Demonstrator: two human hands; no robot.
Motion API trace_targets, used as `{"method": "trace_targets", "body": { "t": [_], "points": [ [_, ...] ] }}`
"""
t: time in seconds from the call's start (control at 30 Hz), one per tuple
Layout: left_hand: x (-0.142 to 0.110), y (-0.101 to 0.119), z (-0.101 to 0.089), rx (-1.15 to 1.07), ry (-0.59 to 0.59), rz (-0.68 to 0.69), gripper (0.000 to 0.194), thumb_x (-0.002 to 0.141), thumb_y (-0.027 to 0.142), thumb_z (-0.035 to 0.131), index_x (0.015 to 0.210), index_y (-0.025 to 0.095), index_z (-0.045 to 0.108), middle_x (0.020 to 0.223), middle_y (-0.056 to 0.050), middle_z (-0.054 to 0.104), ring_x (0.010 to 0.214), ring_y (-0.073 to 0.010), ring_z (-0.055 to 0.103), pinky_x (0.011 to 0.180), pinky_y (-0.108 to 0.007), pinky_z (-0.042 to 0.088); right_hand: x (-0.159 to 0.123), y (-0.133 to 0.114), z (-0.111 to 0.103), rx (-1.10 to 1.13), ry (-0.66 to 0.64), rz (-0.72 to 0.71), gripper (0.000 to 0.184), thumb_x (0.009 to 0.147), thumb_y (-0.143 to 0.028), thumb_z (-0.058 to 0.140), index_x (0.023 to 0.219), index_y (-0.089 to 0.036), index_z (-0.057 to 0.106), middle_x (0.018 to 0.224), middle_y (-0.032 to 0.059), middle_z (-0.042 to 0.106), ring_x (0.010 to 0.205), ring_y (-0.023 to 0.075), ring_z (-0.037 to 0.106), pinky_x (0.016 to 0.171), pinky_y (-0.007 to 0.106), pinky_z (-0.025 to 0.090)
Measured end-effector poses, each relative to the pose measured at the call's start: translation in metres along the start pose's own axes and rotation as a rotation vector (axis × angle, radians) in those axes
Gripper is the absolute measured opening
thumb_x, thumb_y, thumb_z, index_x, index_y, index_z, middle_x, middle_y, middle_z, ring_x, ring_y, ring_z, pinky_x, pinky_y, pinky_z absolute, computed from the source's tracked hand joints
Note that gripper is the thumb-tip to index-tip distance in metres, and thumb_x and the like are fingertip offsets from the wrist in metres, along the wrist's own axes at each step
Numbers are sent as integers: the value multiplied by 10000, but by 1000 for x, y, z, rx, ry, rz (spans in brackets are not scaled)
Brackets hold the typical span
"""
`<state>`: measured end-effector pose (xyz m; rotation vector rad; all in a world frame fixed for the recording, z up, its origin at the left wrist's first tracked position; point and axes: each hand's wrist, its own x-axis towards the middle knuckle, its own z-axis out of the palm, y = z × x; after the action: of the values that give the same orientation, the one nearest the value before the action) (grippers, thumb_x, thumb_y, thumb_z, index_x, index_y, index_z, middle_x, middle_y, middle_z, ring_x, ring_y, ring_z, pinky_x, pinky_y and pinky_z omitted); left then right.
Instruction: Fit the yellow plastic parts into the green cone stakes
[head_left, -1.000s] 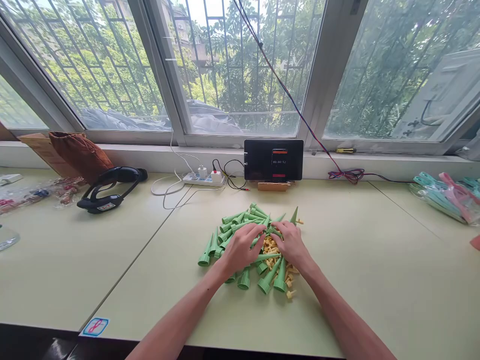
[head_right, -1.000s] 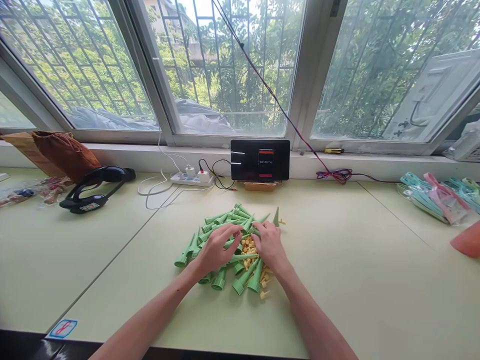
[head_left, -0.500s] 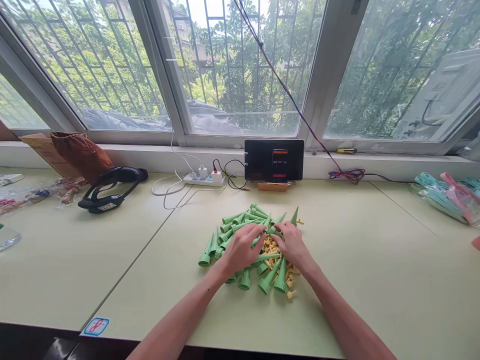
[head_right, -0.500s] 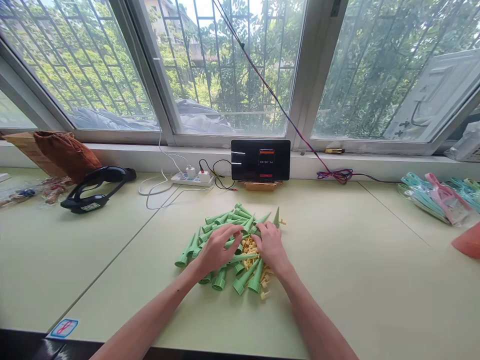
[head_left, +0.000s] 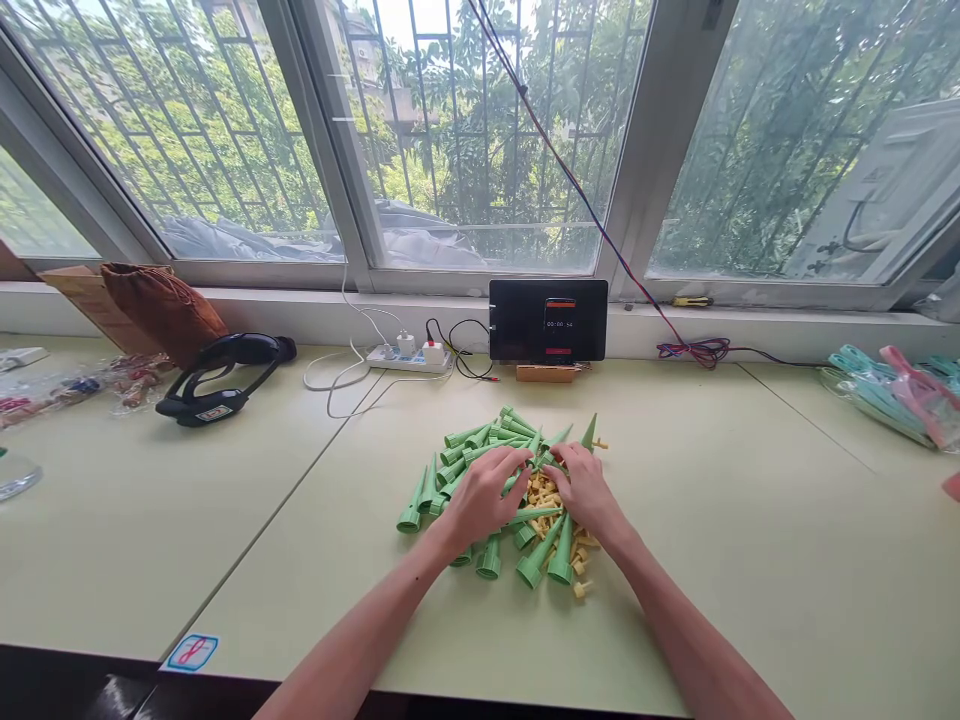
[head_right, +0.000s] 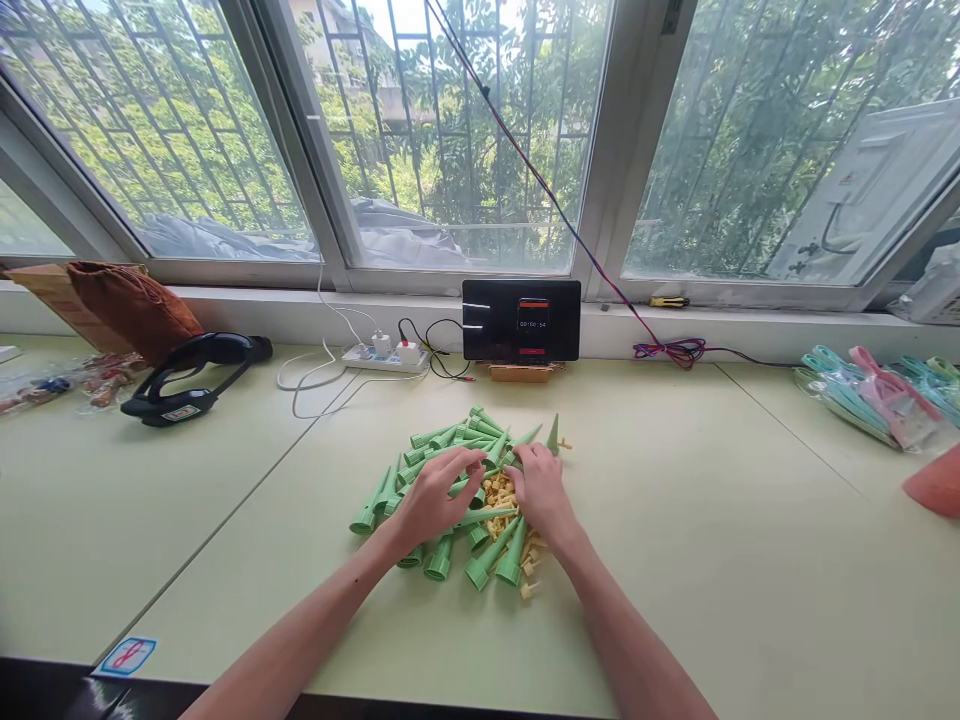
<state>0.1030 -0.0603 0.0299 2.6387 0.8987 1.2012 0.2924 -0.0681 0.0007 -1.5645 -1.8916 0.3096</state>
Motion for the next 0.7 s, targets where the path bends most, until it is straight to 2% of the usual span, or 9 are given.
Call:
{"method": "trace_targets", "body": {
  "t": [0.33,0.5,0.6,0.7],
  "points": [
    [0,-1,0,3,-2,-6,194,941,185,458,1106,187,560,856,-59,648,782,-179,623,712,-311,518,3,1,0,68,74,-35,168,936,-247,471,1008,-174,604,916,88,655,886,246,582,809,362,432],
    [0,-1,1,-1,2,-17,198,938,178,469,1113,186,561,866,-59,653,799,-184,629,725,-321,529,3,-4,-4,174,174,-73,217,954,-260,461,1109,-176,588,994,110,653,935,249,591,836,378,470],
    [0,0,0,-21,3,-47,272,934,172,483,1200,195,537,955,-71,656,858,-191,641,771,-338,538,1,-12,-8,225,208,-131,248,971,-276,454,1175,-189,565,1076,118,630,1003,251,581,855,379,481],
    [2,2,-2,-67,-14,-66,418,929,155,496,1338,235,466,1091,-82,627,961,-198,636,842,-353,538,-2,-22,-13,253,196,-188,256,986,-282,442,1202,-217,564,1058,100,625,998,241,580,844,367,486]
  ]
}}
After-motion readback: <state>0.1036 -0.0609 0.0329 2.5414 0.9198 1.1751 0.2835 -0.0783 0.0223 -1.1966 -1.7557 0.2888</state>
